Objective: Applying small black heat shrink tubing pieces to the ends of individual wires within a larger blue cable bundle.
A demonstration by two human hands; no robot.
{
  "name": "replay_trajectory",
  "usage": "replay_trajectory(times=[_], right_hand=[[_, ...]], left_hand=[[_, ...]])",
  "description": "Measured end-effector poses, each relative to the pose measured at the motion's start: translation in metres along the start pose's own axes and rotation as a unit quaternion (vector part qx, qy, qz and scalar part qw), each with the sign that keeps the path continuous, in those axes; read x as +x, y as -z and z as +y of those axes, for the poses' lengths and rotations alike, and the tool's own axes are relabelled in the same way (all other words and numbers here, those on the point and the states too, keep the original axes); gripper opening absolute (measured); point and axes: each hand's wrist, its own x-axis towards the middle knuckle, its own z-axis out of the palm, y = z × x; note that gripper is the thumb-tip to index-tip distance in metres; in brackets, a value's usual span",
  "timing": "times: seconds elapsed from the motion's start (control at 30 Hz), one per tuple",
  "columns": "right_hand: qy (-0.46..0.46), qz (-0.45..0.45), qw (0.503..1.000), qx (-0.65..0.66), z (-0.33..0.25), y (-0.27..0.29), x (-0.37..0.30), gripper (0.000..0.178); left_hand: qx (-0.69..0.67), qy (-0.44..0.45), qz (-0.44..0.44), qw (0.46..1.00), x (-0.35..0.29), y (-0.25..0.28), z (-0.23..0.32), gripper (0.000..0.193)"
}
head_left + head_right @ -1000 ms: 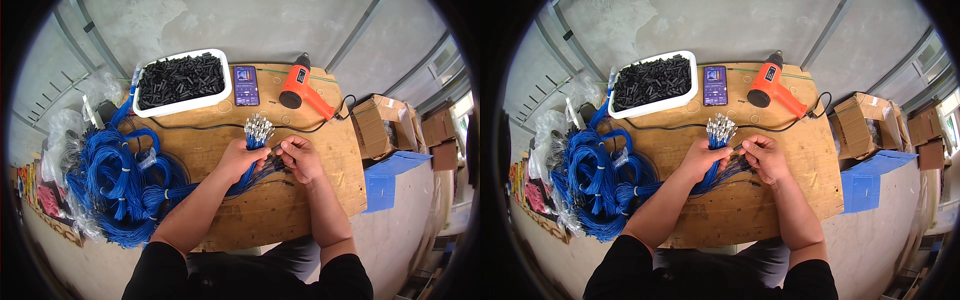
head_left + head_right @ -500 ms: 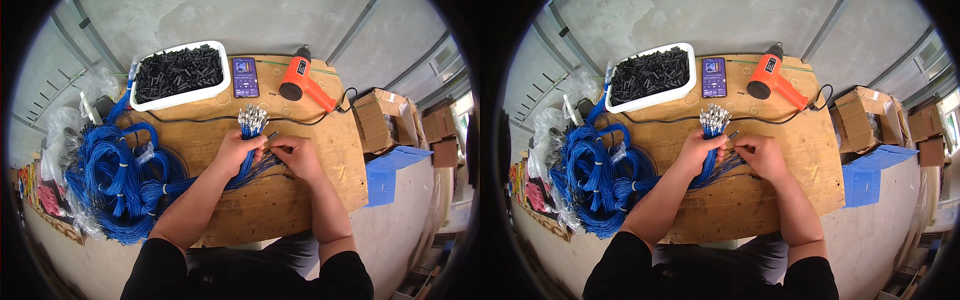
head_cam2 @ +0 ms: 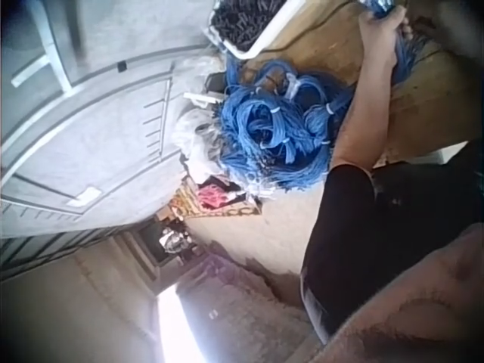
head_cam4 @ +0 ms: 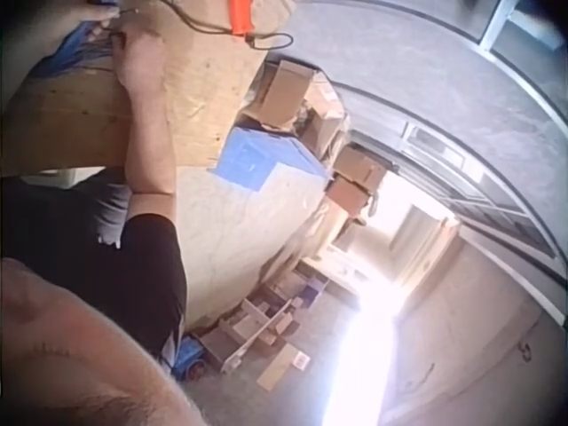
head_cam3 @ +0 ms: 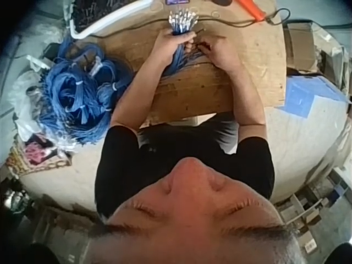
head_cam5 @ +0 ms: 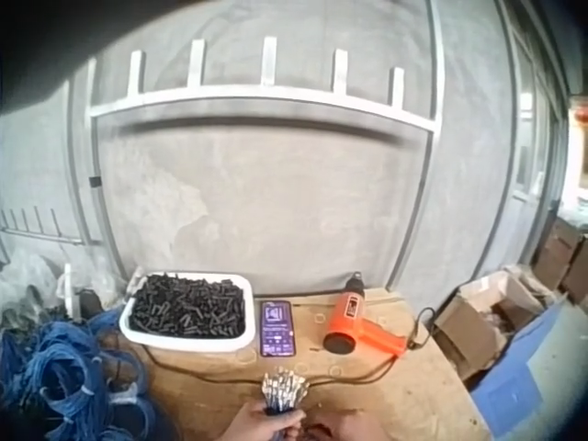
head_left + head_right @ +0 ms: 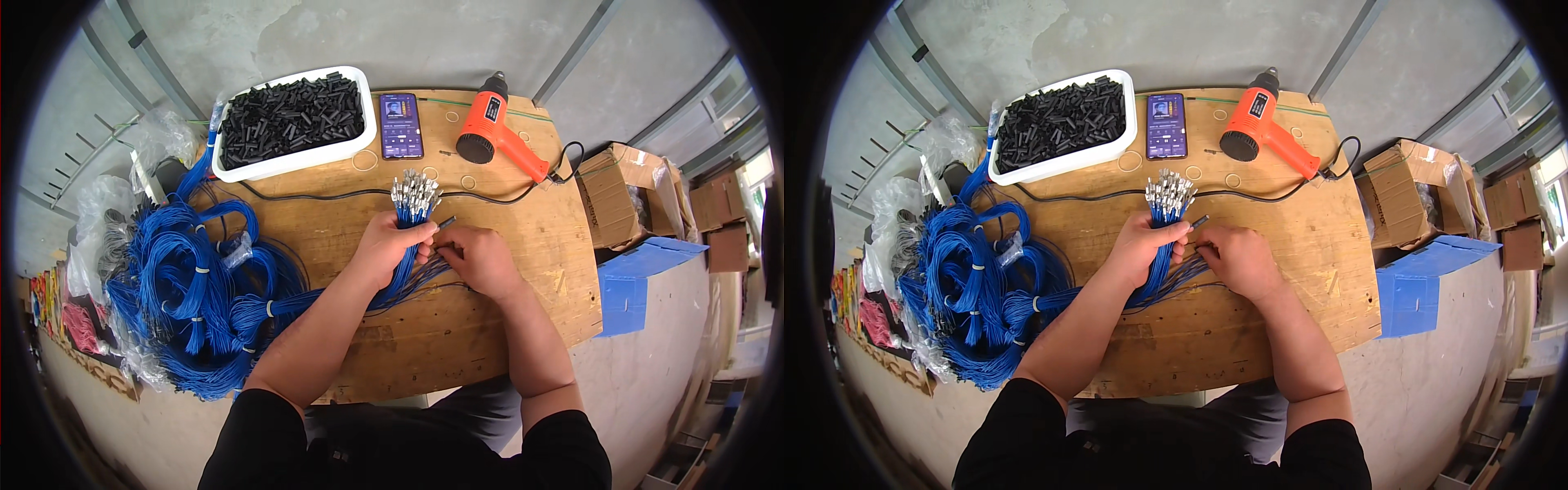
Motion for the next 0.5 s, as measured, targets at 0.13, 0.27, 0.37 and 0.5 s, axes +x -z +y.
replay_trajectory(times=[0.13, 0.27, 0.37, 0.5], right_hand=[[-0.091, -0.009, 0.988, 0.121, -0.001, 0.013, 0.002, 0.01], [-0.107, 0.05, 0.972, 0.204, 0.018, 0.011, 0.004, 0.006], [-0.21, 0.101, 0.821, 0.521, 0.03, 0.025, 0.007, 0.007], [-0.166, 0.074, 0.622, 0.762, 0.048, 0.042, 0.006, 0.013]], left_hand=[[0.01, 0.0, 0.005, 1.0, -0.002, 0.001, 0.001, 0.017], [0.019, -0.014, -0.018, 1.0, -0.001, -0.001, 0.001, 0.017], [0.03, -0.025, -0.039, 0.998, -0.002, -0.002, -0.001, 0.016], [0.077, -0.06, -0.062, 0.993, -0.001, -0.003, -0.007, 0.019]])
